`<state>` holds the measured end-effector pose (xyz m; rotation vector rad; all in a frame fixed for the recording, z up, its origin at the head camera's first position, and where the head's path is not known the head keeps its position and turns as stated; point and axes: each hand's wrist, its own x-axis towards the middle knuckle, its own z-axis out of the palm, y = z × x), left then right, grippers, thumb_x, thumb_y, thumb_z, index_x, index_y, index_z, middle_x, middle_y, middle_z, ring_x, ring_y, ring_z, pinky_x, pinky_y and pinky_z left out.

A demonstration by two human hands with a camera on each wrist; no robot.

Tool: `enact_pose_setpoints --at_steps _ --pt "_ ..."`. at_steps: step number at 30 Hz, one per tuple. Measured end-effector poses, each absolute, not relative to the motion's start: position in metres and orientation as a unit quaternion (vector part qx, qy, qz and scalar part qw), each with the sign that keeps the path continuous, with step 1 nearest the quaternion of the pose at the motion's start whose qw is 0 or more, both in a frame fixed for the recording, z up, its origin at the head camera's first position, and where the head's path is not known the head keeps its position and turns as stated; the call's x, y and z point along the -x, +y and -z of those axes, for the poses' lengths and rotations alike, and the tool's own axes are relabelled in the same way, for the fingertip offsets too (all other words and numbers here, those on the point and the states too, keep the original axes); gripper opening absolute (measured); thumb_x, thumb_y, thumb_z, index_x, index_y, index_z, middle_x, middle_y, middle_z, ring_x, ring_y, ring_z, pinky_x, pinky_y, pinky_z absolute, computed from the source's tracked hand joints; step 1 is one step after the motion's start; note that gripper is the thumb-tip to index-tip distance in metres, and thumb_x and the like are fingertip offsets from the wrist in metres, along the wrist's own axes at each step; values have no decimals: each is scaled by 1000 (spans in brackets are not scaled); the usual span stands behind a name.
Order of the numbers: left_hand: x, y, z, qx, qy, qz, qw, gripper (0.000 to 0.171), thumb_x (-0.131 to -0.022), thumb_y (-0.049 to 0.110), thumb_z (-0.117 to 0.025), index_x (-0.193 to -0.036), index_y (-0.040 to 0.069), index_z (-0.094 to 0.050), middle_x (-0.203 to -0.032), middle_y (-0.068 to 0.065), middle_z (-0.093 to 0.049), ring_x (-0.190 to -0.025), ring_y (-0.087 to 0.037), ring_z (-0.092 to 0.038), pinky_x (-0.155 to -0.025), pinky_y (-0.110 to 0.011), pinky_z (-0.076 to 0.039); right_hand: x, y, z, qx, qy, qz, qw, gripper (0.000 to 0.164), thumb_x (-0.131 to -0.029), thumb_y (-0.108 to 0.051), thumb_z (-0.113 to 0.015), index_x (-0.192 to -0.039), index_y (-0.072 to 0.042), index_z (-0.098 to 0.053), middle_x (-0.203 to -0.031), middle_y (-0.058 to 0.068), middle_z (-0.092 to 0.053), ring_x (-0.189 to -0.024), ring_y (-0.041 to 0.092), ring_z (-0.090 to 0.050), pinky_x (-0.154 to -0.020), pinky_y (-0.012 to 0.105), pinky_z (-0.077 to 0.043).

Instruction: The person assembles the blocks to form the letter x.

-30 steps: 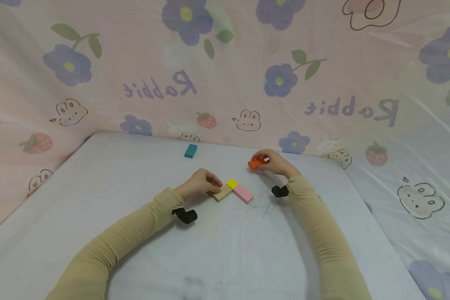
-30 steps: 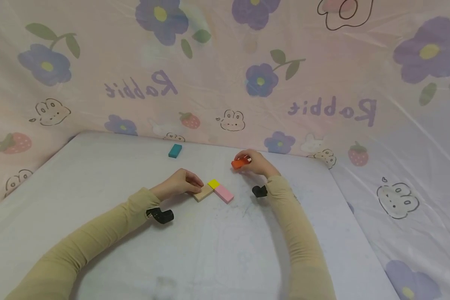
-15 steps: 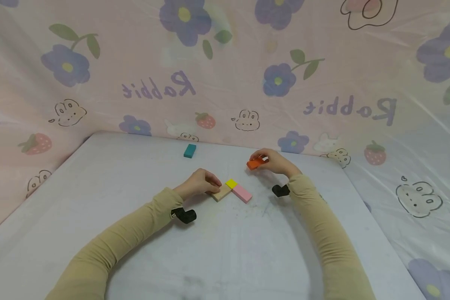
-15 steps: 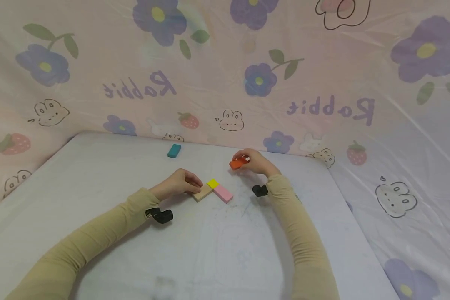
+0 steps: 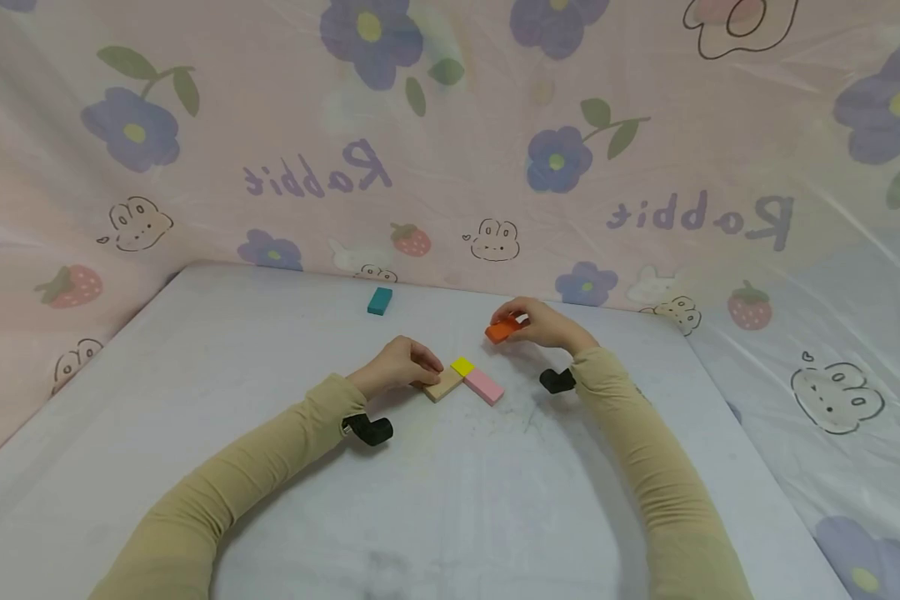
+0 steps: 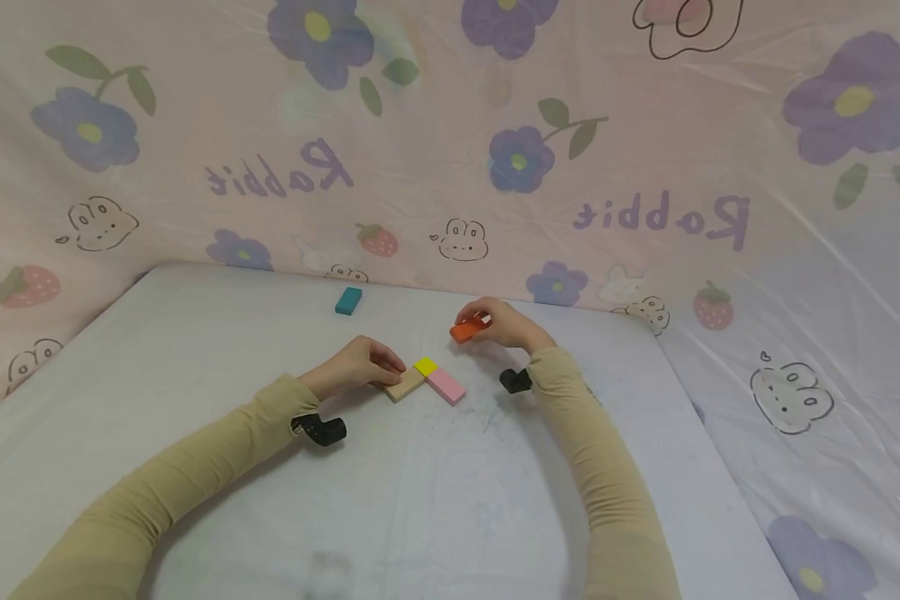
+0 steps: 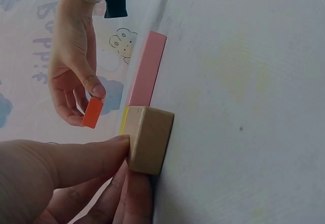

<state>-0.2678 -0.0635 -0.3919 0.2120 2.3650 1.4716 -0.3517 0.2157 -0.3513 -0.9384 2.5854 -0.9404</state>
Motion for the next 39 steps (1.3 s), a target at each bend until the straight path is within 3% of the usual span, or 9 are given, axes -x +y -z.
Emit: enact_pose_setpoints --at_steps 17,24,28,39 --pt "270 -64 392 -67 836 -513 181 14 -80 7 -77 -94 5 -74 -85 -6 -68 -72 -15 -58 -63 -22 -51 349 201 359 369 866 308 138 33 -81 -3 -75 -112 -7 -66 -116 6 -62 -111 24 -52 -94 41 -46" --pt "269 -63 392 -64 834 -518 181 15 -80 7 -77 -95 5 -73 -84 -5 -68 -72 -15 -59 -64 -23 -52 342 194 361 376 861 307 149 34 -81 1 -74 -113 -4 -65 -116 10 -61 -112 28 -51 -95 45 -45" --pt "269 -63 393 -64 835 -515 181 15 -80 8 -77 -95 5 -73 -84 -5 -68 -73 -15 -59 -64 -23 -52 342 193 364 377 865 295 151 34 -81 -1 -74 -113 -8 -65 -116 6 -60 -111 24 -51 -94 41 -46" --pt "268 -64 392 -68 839 -511 175 15 -80 8 -77 -95 5 -73 -84 -5 -68 -72 -14 -59 -63 -23 -51 342 190 370 371 867 289 165 32 -82 -1 -73 -112 -10 -66 -118 6 -59 -111 25 -49 -96 42 -44"
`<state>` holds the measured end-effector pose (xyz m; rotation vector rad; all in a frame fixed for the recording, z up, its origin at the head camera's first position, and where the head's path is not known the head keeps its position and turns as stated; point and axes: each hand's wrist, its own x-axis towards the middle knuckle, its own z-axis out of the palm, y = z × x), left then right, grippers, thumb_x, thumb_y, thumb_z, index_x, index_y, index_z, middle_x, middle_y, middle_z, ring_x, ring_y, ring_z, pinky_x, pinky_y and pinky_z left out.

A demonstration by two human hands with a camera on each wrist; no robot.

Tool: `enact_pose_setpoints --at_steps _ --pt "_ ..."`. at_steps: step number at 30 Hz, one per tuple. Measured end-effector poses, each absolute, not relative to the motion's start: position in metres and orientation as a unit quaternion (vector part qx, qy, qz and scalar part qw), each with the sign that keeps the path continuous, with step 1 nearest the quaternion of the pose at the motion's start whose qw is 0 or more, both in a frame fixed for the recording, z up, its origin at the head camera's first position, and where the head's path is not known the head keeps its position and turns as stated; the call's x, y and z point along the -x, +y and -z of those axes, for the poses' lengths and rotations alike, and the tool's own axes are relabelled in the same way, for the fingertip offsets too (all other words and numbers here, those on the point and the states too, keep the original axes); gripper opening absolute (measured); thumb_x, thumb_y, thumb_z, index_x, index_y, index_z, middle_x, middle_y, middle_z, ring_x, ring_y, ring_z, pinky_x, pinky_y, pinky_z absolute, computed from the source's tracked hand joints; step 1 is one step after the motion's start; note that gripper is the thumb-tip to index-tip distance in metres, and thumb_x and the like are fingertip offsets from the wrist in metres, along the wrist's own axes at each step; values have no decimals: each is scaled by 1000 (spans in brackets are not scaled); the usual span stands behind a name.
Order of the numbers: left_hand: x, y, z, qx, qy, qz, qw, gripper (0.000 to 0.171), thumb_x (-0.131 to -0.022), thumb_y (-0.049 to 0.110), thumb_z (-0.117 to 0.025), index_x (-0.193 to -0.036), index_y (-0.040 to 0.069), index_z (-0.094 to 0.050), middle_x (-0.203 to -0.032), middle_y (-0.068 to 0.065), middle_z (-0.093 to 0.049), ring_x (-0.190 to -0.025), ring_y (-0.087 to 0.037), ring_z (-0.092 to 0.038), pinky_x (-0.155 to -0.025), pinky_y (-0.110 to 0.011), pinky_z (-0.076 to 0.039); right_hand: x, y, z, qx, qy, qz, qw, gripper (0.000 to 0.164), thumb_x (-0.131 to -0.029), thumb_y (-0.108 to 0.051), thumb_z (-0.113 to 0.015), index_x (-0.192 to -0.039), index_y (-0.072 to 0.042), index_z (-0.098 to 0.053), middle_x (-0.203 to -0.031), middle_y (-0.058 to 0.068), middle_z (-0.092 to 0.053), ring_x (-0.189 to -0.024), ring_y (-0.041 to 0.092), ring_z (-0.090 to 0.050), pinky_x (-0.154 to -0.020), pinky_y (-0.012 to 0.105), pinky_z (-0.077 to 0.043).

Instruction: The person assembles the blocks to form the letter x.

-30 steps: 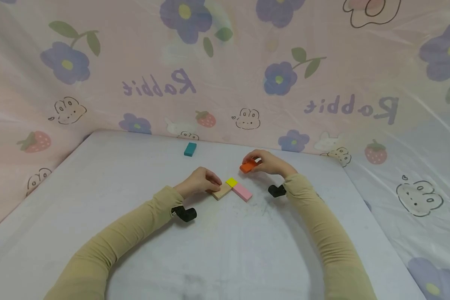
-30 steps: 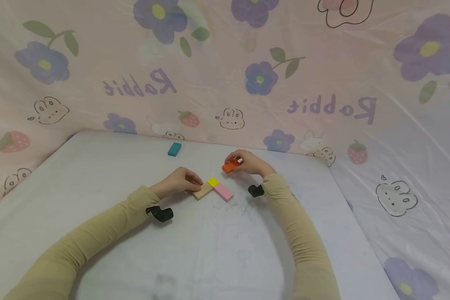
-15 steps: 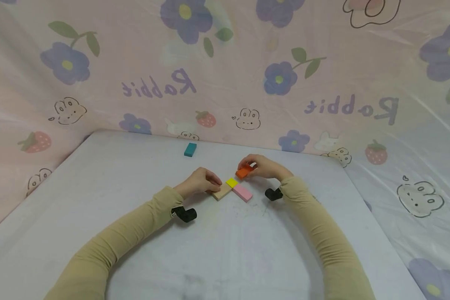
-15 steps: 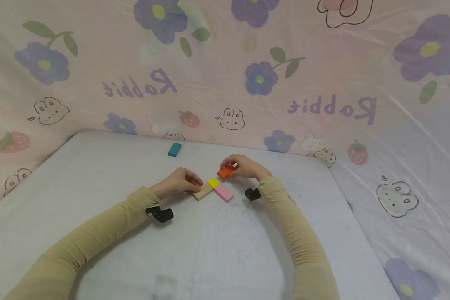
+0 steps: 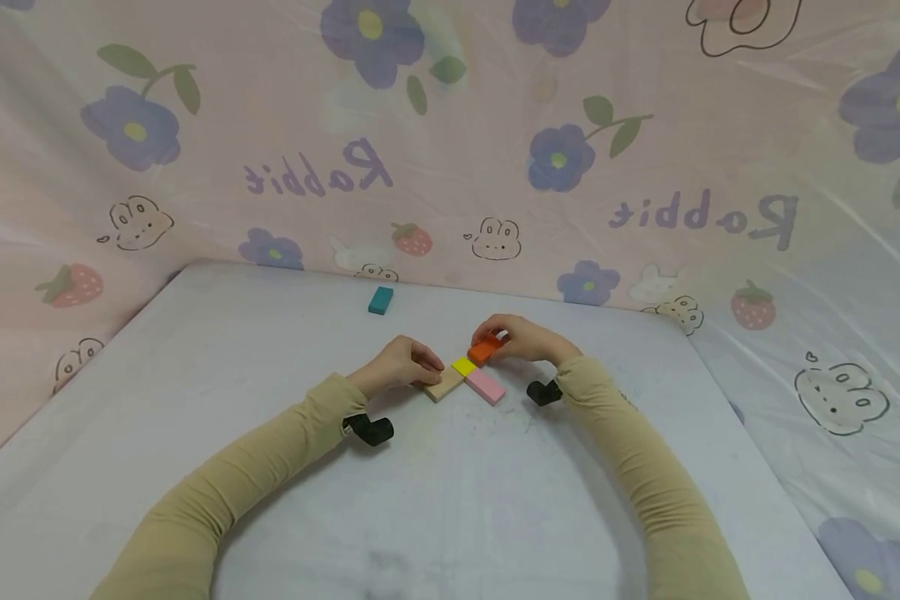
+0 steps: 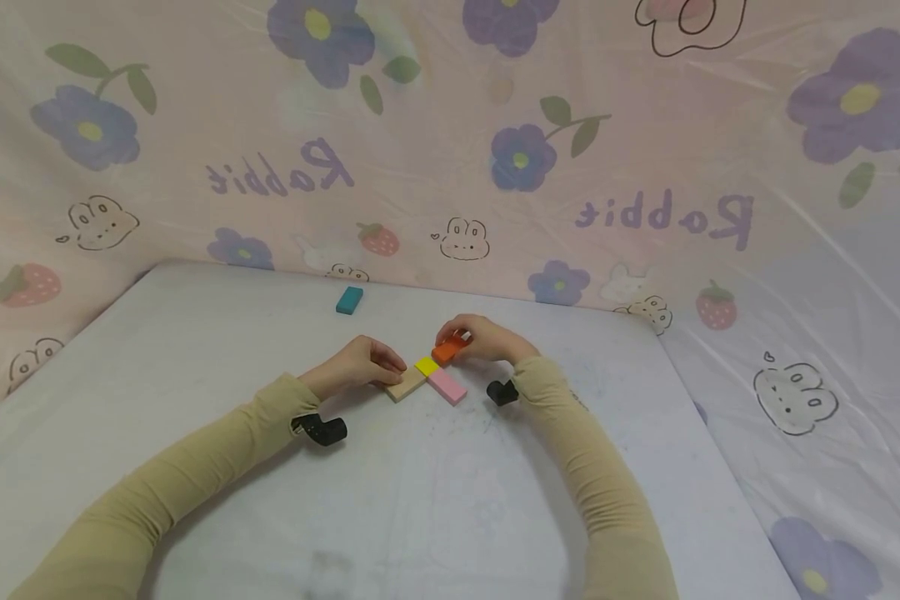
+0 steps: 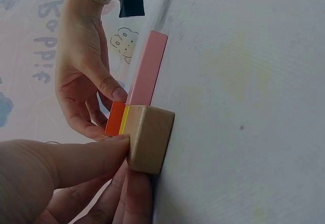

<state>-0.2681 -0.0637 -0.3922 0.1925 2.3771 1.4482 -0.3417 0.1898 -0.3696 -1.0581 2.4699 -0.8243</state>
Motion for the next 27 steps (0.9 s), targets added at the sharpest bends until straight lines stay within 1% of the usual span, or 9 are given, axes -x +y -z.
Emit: enact_pose_setpoints --at_steps 15,27 --pt "269 -64 395 -70 835 -516 176 16 -80 8 -77 -95 5 -73 -84 -5 -68 -72 -15 -59 -63 -23 -52 342 188 375 365 869 285 174 31 -83 -2 -73 -112 -12 -67 -118 5 -59 -109 25 -49 -96 43 -44" --pt "268 -64 392 -68 838 -512 176 15 -81 9 -76 -95 5 -73 -84 -5 -68 -72 -15 -59 -64 -23 -52 340 185 375 365 872 275 176 30 -83 -1 -72 -111 -12 -67 -116 4 -59 -108 24 -49 -96 41 -44"
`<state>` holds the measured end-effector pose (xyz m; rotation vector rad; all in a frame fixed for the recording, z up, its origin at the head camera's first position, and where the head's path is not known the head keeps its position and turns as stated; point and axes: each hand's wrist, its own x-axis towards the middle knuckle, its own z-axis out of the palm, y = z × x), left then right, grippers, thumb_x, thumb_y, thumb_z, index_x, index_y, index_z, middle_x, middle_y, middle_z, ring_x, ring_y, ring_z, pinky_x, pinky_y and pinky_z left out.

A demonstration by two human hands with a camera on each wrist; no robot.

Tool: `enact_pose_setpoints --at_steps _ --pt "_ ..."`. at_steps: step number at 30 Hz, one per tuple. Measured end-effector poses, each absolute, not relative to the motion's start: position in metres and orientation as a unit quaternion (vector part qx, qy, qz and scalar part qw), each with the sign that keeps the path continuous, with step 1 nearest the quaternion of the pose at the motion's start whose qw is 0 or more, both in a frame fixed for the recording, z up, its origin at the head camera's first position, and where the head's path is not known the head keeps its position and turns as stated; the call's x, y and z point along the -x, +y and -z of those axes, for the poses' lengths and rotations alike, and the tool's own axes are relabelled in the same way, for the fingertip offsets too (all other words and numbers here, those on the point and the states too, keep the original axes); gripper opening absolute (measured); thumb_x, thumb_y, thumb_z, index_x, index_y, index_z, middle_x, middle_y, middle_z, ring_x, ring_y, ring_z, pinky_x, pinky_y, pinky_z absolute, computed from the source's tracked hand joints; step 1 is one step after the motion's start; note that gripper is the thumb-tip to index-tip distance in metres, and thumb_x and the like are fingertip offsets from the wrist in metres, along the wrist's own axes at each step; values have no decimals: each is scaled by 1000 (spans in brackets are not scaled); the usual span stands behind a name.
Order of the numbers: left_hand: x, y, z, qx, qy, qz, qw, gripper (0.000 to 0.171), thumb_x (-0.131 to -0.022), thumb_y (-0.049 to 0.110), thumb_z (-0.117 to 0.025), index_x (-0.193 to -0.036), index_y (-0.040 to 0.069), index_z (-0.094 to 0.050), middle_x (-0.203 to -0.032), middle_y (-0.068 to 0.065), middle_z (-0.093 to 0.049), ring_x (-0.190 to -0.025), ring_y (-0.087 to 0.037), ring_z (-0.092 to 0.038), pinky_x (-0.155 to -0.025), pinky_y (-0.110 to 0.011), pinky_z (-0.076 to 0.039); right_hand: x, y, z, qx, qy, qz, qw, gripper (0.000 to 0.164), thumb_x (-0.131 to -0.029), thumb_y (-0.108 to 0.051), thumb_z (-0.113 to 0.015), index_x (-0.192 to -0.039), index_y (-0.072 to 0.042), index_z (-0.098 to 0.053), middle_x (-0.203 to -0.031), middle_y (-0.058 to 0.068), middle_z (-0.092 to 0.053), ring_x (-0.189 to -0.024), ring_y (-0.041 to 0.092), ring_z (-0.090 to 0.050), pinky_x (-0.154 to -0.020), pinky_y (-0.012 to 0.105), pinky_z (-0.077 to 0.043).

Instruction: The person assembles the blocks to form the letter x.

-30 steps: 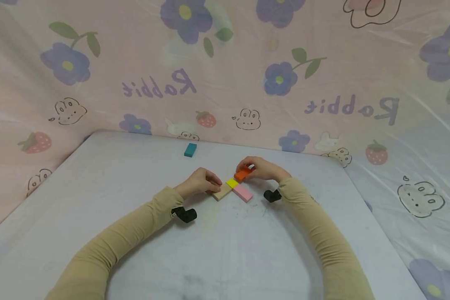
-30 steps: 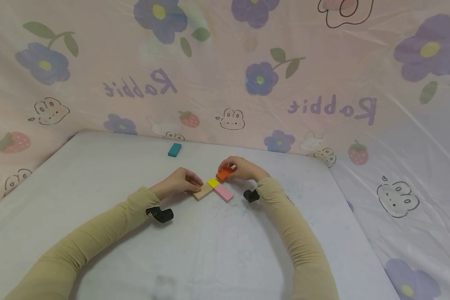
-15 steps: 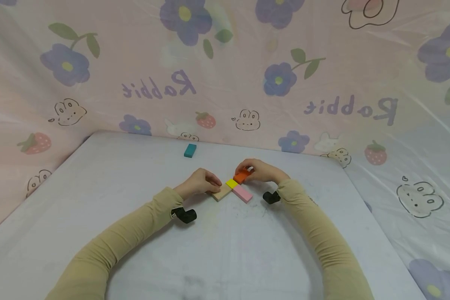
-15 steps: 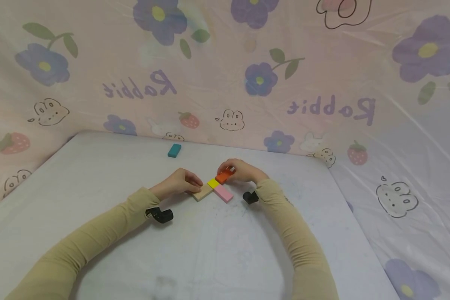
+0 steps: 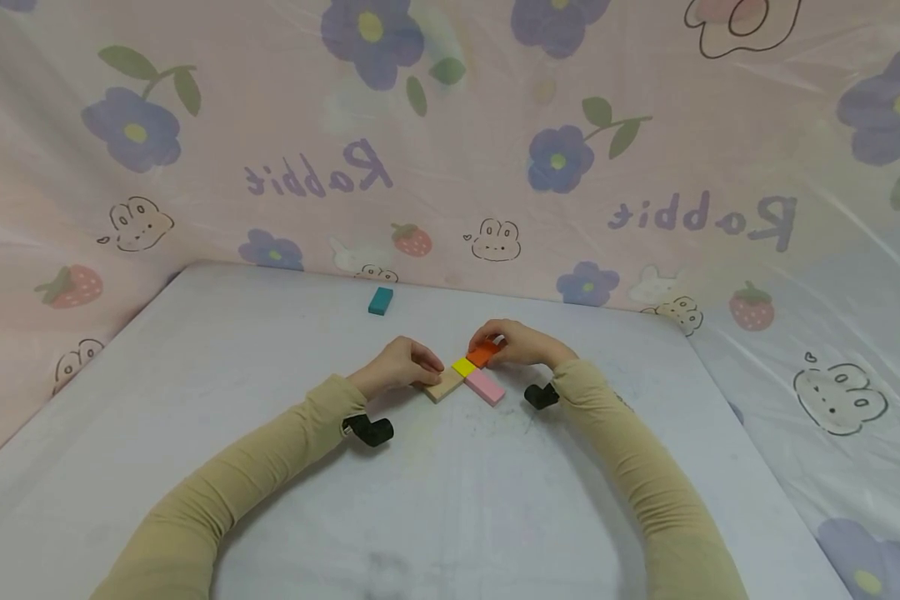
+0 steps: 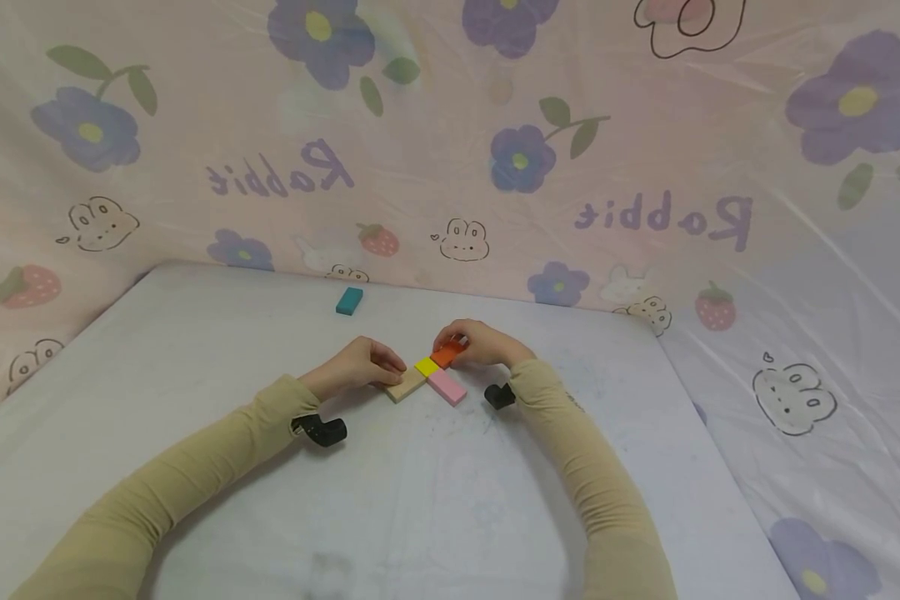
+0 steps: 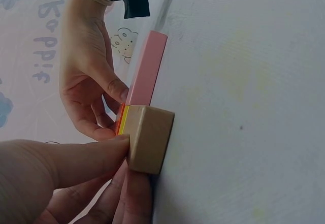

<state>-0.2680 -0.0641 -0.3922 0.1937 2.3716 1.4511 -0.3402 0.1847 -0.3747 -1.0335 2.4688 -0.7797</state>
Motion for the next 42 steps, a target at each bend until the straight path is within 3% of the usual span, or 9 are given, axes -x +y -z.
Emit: enact_pose_setpoints --at_steps 42 --pt "267 -64 394 -68 833 -521 173 15 -81 8 -77 -94 5 -73 -84 -5 -68 -73 -15 -59 -64 -23 -52 338 183 378 362 876 276 162 31 -83 -2 -73 -112 -12 -68 -117 4 -59 -108 23 -49 -97 41 -43"
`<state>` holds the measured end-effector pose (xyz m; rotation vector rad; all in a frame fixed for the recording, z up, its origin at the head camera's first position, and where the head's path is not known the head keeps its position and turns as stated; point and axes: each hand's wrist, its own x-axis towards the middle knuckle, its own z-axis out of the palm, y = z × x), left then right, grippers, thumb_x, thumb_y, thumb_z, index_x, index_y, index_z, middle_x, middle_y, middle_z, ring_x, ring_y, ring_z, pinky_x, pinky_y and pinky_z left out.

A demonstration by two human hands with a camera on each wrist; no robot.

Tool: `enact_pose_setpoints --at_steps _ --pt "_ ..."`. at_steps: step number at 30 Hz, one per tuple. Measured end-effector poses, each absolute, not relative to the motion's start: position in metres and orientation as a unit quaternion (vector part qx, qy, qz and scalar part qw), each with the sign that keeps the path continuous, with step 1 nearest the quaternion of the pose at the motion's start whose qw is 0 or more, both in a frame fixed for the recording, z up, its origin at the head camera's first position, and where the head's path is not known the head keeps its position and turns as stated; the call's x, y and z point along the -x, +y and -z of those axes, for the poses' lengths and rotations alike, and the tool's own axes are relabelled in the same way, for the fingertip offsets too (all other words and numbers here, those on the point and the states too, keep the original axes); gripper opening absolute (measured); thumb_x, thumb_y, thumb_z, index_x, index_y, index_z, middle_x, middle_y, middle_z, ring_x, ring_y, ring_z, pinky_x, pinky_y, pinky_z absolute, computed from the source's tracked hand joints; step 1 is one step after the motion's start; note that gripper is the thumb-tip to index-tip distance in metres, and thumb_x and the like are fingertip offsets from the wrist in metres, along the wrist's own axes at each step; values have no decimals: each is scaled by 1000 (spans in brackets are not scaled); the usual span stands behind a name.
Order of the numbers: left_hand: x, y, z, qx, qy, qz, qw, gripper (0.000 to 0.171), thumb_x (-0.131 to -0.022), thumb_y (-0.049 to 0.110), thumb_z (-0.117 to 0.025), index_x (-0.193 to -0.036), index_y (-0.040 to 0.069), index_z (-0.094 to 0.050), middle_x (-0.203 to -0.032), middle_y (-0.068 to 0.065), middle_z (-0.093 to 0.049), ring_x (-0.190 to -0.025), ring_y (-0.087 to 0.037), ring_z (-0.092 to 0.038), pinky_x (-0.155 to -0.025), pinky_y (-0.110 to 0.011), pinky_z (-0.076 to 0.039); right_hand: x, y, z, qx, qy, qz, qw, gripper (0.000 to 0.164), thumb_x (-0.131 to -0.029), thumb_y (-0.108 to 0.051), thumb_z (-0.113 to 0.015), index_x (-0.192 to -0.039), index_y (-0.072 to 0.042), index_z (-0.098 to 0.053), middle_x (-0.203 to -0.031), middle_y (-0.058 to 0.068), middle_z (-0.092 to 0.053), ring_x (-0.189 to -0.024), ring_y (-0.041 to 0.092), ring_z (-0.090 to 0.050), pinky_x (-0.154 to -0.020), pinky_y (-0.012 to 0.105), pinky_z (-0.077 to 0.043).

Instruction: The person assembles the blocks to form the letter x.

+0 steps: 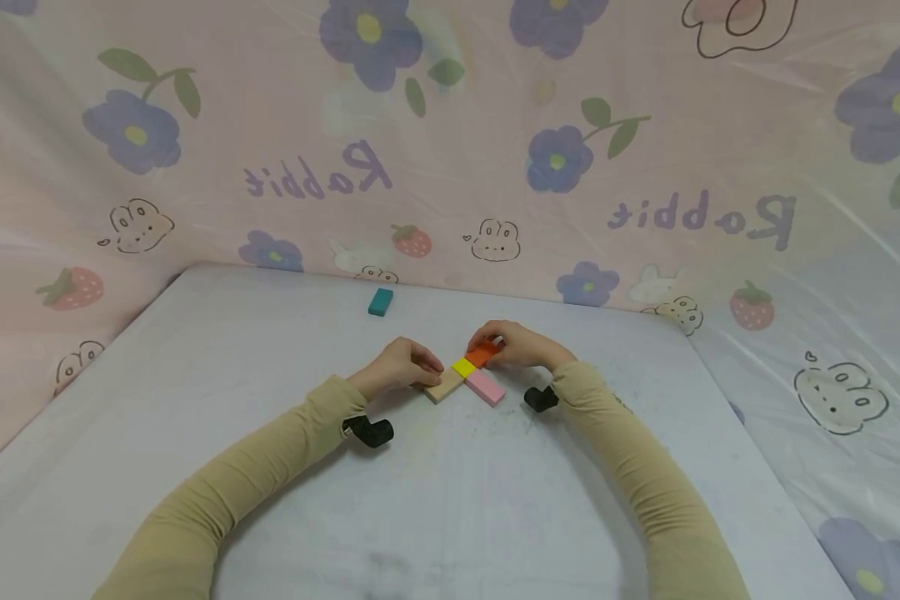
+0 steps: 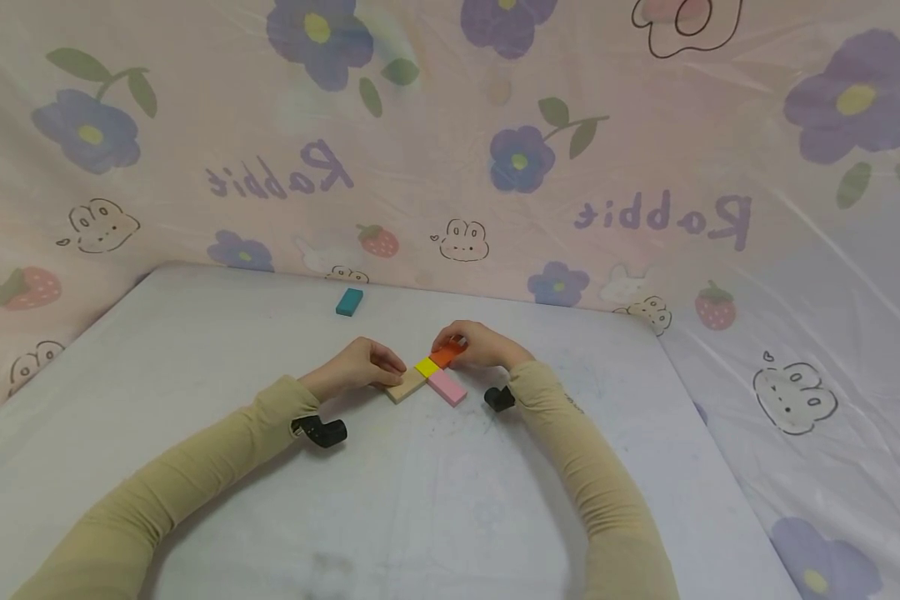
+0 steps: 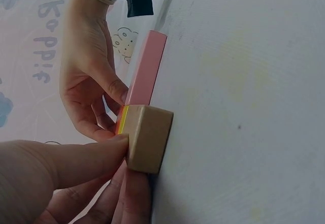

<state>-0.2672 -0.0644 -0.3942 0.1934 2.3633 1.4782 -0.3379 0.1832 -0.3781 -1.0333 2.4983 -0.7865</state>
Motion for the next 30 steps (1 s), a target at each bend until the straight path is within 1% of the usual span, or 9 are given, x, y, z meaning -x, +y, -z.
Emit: enact_pose_setpoints --at_steps 5,10,12,16,20,24,30 --pt "267 -64 395 -67 833 -522 174 15 -80 9 -77 -94 5 -73 -85 -5 -68 -74 -15 -59 -65 -23 -52 337 184 376 362 874 278 167 32 -83 -3 -73 -114 -12 -67 -119 4 -59 -109 23 -49 -98 43 -42" --pt "267 -65 394 -67 835 -518 175 15 -81 9 -77 -95 5 -73 -85 -5 -68 -74 -16 -59 -65 -23 -52 339 188 373 367 868 285 175 39 -84 -6 -73 -121 -10 -64 -123 4 -59 -113 24 -50 -98 43 -43" --pt "268 -65 394 -68 834 -519 175 15 -81 9 -77 -95 5 -73 -85 -5 -68 -74 -16 -59 -65 -24 -52 340 190 370 373 863 292 177 41 -84 -6 -73 -123 -8 -62 -124 6 -59 -115 26 -50 -98 44 -43" --pt "268 -65 394 -66 832 -521 178 16 -80 9 -77 -95 5 -73 -85 -6 -68 -73 -16 -59 -66 -24 -53 340 194 362 381 851 315 179 45 -85 -4 -71 -127 -1 -58 -126 16 -58 -118 33 -48 -98 48 -41" --pt "268 -64 393 -59 834 -518 181 16 -80 10 -77 -95 5 -73 -86 -6 -67 -74 -16 -59 -66 -23 -52 341 198 357 375 847 331 180 43 -89 -2 -65 -130 2 -54 -128 21 -54 -120 36 -48 -100 50 -40" --pt "268 -64 392 -57 836 -515 180 16 -80 9 -77 -95 6 -73 -86 -6 -67 -74 -17 -58 -65 -23 -52 343 202 356 365 850 333 182 39 -93 -2 -59 -132 1 -52 -129 21 -53 -121 34 -48 -101 49 -39" --pt "266 -64 392 -58 835 -516 179 15 -81 9 -77 -95 5 -73 -86 -6 -67 -74 -17 -59 -66 -23 -52 343 204 358 359 851 339 181 38 -94 -5 -59 -131 2 -53 -127 22 -55 -118 35 -51 -100 49 -39"
